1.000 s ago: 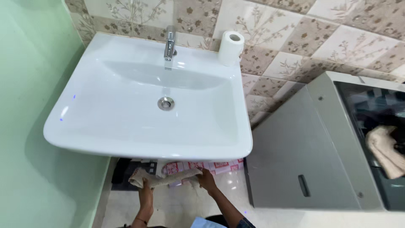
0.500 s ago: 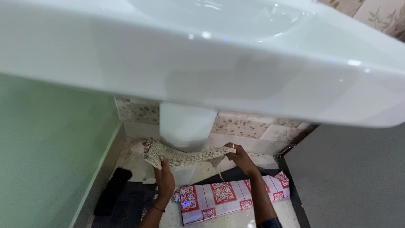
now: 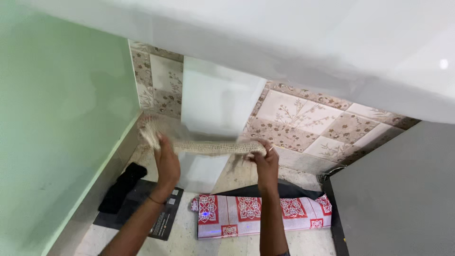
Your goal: The person wipes the base and pedestal of a bathroom sink using a small cloth, moving the cloth around the curved surface.
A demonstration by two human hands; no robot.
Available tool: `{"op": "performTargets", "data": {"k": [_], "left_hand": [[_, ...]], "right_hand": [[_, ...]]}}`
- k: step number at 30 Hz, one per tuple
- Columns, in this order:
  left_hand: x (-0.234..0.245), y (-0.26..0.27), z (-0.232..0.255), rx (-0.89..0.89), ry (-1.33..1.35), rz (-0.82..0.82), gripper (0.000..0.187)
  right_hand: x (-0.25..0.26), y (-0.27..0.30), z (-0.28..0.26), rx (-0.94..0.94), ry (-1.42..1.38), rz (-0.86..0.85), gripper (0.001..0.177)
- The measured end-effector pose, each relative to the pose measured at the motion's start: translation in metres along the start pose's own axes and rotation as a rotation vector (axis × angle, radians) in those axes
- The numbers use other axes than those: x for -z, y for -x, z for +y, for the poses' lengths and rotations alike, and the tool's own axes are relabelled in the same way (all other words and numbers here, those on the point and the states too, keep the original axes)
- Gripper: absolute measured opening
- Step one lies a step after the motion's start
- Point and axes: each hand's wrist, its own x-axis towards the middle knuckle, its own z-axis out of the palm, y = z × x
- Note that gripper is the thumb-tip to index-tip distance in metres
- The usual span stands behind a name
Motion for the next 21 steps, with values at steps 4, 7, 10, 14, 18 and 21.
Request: {"op": "performTargets", "data": {"k": [4, 7, 10, 14, 18, 21], "left_hand": [[-0.057, -0.051, 0.084, -0.192, -0.008, 0.028, 0.061], [-0.082, -0.082, 0.101, -0.445, -0.045, -0.107, 0.076], [-0.090, -0.096, 0.094, -0.712, -0.297, -0.173, 0.091], [-0.079, -0.087, 0.080, -0.915, -0.463, -0.269, 0.114], [-0.077, -0.059, 0.047, -0.827, -0.416, -0.166, 0.132], [-0.073, -0.040, -0.006, -0.785, -0.463, -0.082, 0.130]], "right_hand": [[-0.008, -0.047, -0.094, 0.395, -0.089, -0.149, 0.044], [-0.038, -0.082, -0.106, 0.520, 0.140, -0.199, 0.029], [-0.064, -0.084, -0.095, 0.637, 0.278, -0.118, 0.042], [-0.074, -0.074, -0.072, 0.714, 0.276, -0.019, 0.042], [-0.075, -0.055, -0.016, 0.612, 0.473, 0.046, 0.025], [-0.074, -0.034, 0.050, 0.172, 0.522, 0.113, 0.023]]}}
